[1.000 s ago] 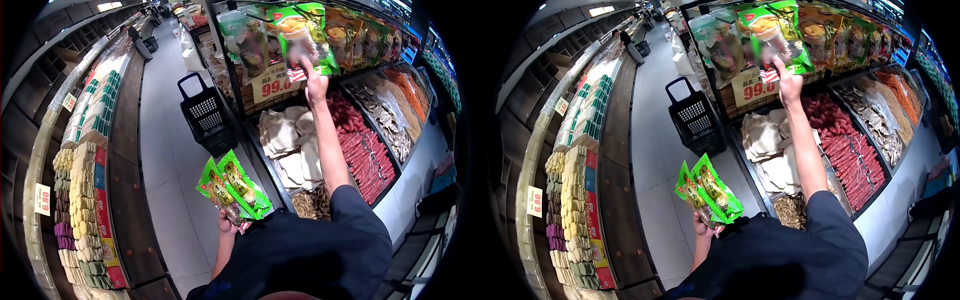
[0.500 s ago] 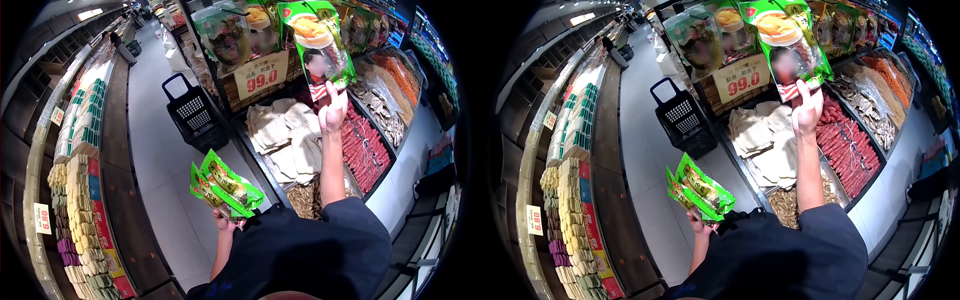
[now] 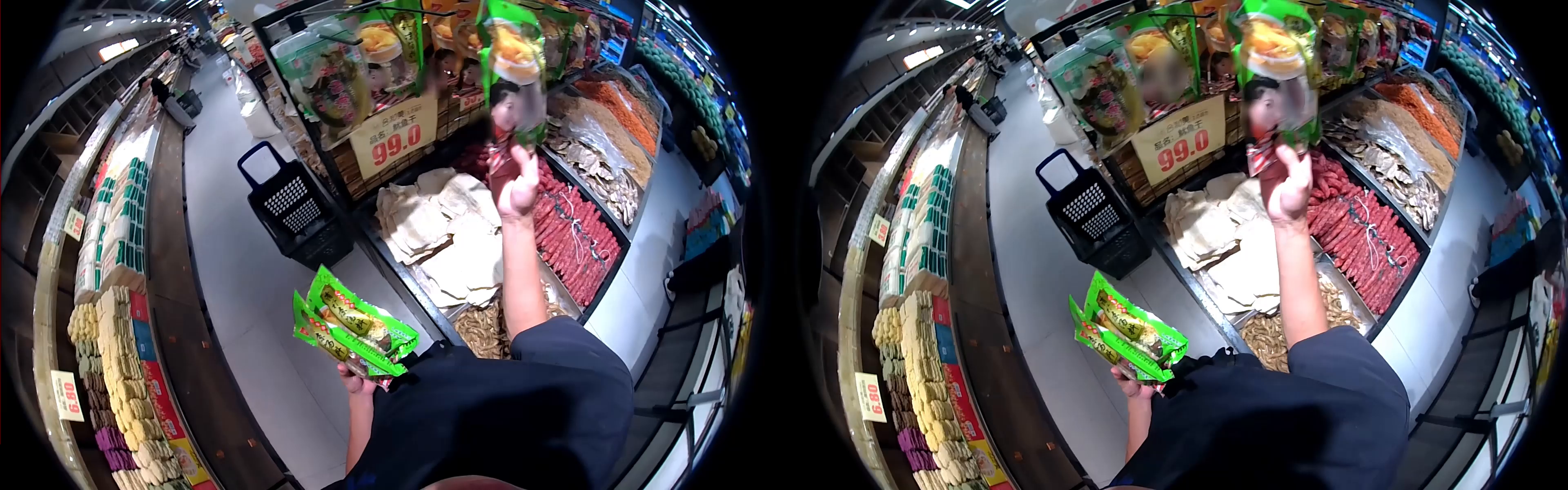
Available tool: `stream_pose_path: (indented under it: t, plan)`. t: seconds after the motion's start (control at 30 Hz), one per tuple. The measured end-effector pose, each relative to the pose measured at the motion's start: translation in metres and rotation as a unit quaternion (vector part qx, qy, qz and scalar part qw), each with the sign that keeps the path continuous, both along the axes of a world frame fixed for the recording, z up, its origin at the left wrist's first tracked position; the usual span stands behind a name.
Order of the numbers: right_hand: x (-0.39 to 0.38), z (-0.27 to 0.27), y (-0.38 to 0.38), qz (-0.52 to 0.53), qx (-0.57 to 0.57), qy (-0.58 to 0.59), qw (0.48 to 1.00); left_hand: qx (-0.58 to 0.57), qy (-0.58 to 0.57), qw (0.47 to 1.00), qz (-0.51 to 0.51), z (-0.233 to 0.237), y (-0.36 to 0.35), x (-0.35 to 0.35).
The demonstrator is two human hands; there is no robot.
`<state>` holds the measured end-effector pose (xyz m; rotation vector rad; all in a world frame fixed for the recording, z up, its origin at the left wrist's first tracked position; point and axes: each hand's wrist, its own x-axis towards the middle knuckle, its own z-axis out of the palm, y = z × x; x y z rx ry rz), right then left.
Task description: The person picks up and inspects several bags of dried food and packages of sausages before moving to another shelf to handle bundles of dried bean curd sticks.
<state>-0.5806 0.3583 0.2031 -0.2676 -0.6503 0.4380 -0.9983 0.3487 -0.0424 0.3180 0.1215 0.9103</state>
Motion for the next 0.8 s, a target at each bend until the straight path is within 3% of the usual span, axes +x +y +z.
stream_pose_path:
  t: [0.1,0.2,0.3,0.37,0.43,0.5,0.57,0.6,0.63,0.67,0.8]
  plan:
    - [-0.01,-0.023,-0.005,0.046,-0.031,-0.053,0.997,0.004,0.026,0.999,-0.028,0.0,0.004,0.002]
    - [-0.036,-0.05,-0.014,0.051,-0.162,-0.077,0.982,0.004,0.025,0.999,-0.042,-0.004,0.012,0.005]
    - [-0.062,-0.082,-0.024,0.04,-0.334,-0.221,0.915,0.002,0.016,1.0,0.004,-0.005,0.017,0.01]
    - [-0.081,-0.115,-0.027,0.155,-0.374,-0.191,0.894,0.014,0.031,0.999,0.025,0.011,0.019,0.02]
    - [-0.105,-0.129,-0.028,0.172,-0.384,-0.277,0.864,0.022,0.067,0.995,0.067,0.009,0.024,0.022]
    - [-0.135,-0.124,-0.033,0.206,-0.391,-0.276,0.854,0.035,0.063,0.995,0.069,0.01,0.028,0.023]
    - [-0.149,-0.167,-0.033,0.184,-0.398,-0.372,0.818,0.044,0.086,0.989,0.114,0.005,0.033,0.023]
    - [-0.162,-0.143,-0.041,0.192,-0.387,-0.356,0.829,0.024,0.055,0.993,0.099,0.01,0.032,0.024]
    - [-0.161,-0.172,-0.037,0.146,-0.416,-0.441,0.782,0.024,0.055,0.993,0.101,0.015,0.031,0.024]
    - [-0.162,-0.175,-0.036,0.144,-0.411,-0.45,0.78,0.027,0.06,0.992,0.105,0.02,0.031,0.023]
    - [-0.165,-0.13,-0.038,0.15,-0.352,-0.516,0.767,-0.001,0.06,0.99,0.127,0.012,0.027,0.012]
